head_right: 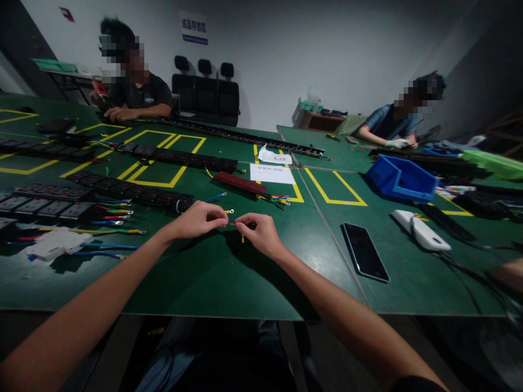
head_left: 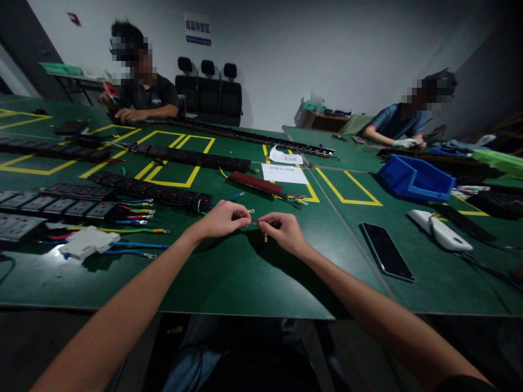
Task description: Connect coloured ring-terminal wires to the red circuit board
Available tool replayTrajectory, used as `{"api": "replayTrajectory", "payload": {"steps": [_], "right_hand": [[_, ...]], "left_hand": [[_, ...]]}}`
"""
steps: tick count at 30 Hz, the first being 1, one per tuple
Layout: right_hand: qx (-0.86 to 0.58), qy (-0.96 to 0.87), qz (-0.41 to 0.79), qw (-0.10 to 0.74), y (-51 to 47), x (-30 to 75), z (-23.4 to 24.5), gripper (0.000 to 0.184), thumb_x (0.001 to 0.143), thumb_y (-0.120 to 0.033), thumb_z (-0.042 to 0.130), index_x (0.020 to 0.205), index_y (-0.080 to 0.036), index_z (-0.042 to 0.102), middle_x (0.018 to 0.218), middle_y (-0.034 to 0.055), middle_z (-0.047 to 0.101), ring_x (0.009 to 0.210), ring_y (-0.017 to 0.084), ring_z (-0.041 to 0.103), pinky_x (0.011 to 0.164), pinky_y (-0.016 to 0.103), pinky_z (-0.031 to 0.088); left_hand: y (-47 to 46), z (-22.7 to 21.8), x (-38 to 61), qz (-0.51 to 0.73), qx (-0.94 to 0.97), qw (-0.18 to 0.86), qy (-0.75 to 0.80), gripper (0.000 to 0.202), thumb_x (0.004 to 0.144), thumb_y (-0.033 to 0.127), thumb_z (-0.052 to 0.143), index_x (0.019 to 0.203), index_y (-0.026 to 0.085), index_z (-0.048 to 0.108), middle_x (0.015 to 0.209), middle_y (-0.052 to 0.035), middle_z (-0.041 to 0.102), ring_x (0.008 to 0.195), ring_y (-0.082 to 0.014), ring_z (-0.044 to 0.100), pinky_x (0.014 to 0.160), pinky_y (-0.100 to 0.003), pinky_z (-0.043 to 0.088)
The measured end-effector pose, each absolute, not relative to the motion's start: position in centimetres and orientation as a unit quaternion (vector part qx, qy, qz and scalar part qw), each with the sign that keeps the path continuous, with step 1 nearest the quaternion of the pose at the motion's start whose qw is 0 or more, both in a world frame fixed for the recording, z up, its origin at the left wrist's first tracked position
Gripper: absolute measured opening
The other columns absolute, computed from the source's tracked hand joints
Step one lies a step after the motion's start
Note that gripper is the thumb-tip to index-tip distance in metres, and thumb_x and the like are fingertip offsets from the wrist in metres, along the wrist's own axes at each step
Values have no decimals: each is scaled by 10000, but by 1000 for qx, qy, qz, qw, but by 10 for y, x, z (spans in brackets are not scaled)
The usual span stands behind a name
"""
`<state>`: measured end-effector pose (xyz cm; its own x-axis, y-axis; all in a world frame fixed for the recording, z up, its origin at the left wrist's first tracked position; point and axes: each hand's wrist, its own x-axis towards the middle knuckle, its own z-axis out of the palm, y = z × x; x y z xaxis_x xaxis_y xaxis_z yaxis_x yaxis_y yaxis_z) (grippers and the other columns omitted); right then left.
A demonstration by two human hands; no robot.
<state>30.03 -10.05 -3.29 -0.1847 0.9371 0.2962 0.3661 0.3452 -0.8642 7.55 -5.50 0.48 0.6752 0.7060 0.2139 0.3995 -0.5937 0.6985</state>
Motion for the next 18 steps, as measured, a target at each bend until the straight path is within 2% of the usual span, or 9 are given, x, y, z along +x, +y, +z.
{"api": "replayTrajectory", "payload": {"steps": [13,18], "right_hand": [[-468,-712,335,401,-93,305,-45,193,864,-335,679,914,-194,800,835,71,780,740,219,714,655,309,530],[-471,-719,331,390,-92,304,-45,210,860,-328,666,910,-170,794,794,64,771,695,191,699,612,271,510]], "left_hand": [[-55,0,79,217,867,307,328,167,890,273,651,895,164,776,816,-33,776,723,-168,679,678,-247,448],[-54,-1,78,200,879,297,314,159,896,240,632,873,163,769,781,-17,760,709,-157,659,671,-242,418]]}}
